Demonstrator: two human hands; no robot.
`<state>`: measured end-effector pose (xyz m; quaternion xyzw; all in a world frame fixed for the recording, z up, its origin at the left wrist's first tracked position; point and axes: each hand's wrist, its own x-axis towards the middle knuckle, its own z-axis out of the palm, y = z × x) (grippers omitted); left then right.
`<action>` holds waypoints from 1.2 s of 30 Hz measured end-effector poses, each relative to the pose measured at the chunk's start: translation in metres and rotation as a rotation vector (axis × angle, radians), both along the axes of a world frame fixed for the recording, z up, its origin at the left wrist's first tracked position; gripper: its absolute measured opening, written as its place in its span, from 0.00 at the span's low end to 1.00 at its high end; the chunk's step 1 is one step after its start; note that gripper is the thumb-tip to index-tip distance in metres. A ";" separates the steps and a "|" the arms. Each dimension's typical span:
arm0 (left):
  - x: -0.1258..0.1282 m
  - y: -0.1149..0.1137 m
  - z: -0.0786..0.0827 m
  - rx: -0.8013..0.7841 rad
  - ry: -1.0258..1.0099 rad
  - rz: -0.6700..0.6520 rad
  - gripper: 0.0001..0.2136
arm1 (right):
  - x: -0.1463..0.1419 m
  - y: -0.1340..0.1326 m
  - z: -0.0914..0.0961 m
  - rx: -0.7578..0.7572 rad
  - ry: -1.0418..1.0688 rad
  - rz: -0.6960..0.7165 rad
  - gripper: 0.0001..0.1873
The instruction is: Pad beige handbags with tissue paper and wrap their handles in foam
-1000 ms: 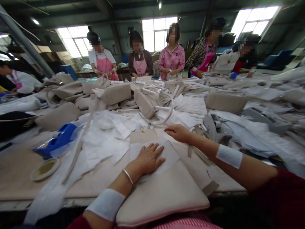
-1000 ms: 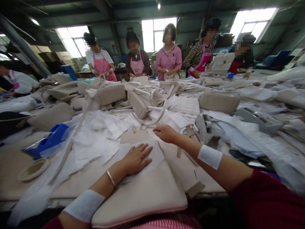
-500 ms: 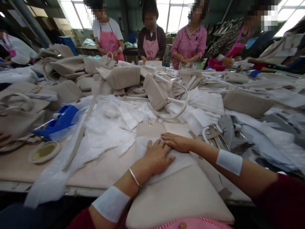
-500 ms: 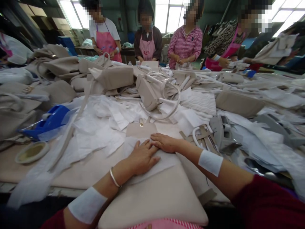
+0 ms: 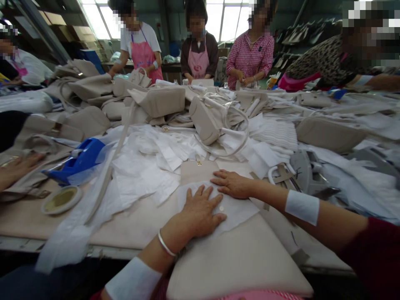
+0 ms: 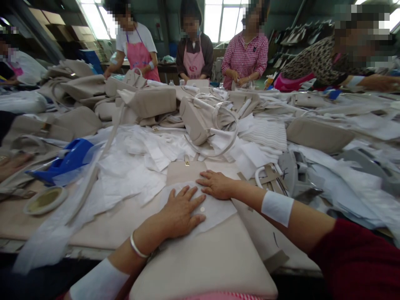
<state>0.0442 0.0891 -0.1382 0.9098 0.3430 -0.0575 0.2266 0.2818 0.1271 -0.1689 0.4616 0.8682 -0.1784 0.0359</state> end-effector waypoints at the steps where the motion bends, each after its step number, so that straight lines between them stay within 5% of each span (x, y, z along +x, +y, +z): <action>1: 0.000 0.001 0.000 0.002 -0.002 -0.002 0.33 | 0.002 0.004 0.004 0.030 -0.022 0.009 0.27; 7: 0.001 0.001 0.000 0.013 -0.001 0.002 0.33 | -0.006 0.052 0.034 0.109 0.024 -0.090 0.22; 12: 0.002 0.002 0.004 -0.002 0.016 -0.012 0.33 | -0.040 0.093 0.030 0.032 -0.022 -0.154 0.23; 18: 0.003 0.005 0.006 0.009 -0.004 -0.047 0.32 | -0.064 0.105 0.019 -0.001 -0.053 -0.257 0.20; 24: 0.004 0.006 0.005 0.004 -0.026 -0.061 0.32 | -0.066 0.112 0.045 0.081 -0.001 -0.405 0.23; 27: 0.006 0.005 0.004 0.005 -0.020 -0.056 0.32 | -0.064 0.108 0.067 0.103 0.036 -0.444 0.29; 30: 0.008 0.005 0.004 0.015 -0.026 -0.057 0.32 | -0.063 0.089 0.084 0.070 0.063 -0.381 0.24; 34: 0.007 0.002 0.003 0.036 -0.052 -0.047 0.32 | -0.059 0.041 0.091 0.036 0.194 -0.168 0.13; 36: 0.006 0.001 0.003 0.065 -0.090 -0.052 0.31 | -0.055 0.013 0.087 0.058 0.295 -0.173 0.13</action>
